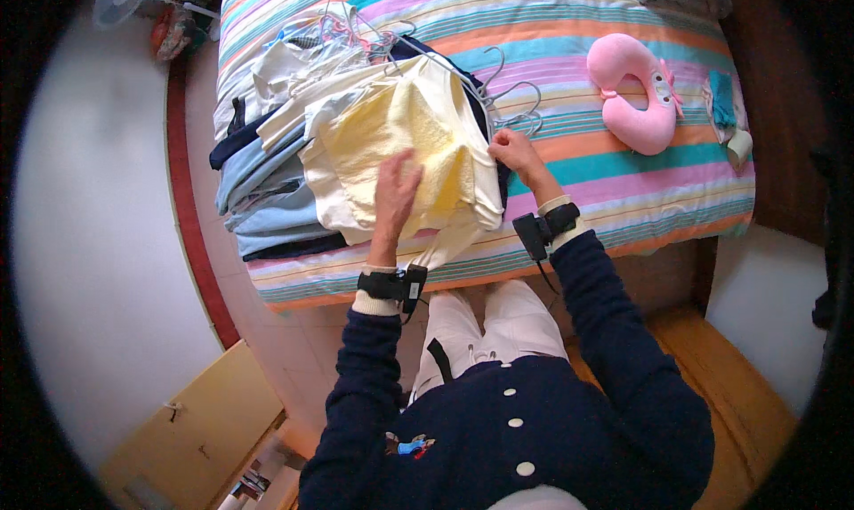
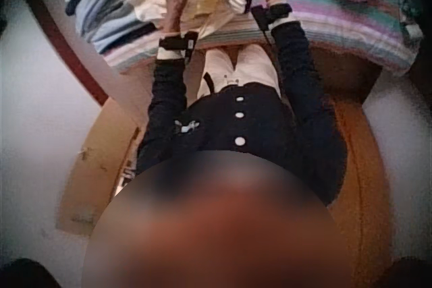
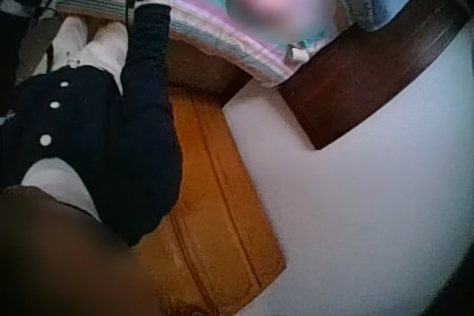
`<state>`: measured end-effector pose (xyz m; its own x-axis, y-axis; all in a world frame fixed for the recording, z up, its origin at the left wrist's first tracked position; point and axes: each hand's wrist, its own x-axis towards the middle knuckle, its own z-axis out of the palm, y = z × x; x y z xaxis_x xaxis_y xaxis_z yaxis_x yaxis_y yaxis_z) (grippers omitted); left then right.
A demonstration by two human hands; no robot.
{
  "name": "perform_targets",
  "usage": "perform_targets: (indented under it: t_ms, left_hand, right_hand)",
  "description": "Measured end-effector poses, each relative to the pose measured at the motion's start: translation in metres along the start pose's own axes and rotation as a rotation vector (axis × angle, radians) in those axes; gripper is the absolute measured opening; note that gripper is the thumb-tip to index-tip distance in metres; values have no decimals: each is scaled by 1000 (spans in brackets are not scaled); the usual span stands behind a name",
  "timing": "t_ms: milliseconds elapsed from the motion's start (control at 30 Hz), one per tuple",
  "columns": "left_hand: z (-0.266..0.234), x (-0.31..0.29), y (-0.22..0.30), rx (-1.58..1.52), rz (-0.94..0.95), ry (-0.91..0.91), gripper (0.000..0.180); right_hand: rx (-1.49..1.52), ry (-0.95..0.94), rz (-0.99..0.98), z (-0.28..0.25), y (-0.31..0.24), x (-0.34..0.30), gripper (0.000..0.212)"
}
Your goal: The person removes clothes from hangers, places them on a bed, and then folds a yellow cloth. They also move shoes on a balcony and handle a broom.
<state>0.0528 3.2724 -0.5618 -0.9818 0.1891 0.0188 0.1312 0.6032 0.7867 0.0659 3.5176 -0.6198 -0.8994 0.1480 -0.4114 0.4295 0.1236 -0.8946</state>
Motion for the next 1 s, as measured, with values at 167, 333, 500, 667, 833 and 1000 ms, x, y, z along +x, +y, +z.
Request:
perform_targets:
  t_ms: [167,333,500,667,833,1000]
  left_hand:
    - [22,22,12,-412,-153,-268,24]
    - [13,43,9,-152,-187,-366,27]
    - [21,41,11,-154,29,-457,34]
    - [43,36,14,-369,-100,-483,30]
    - [42,34,27,-695,-342,-413,42]
    - [-22,29,24,-402,-406,-344,60]
  right_hand:
    - [-65,-84,-94,7,-23,-9,14]
    - [-15,-201,-80,15,-37,-16,12]
    - [-15,-387,-283,31,-45,-14,25]
    - [143,-67,-413,48,-57,-25,38]
    - [485,-135,-126,40,-73,-47,34]
    - [618,-32,-65,-9,-86,-56,41]
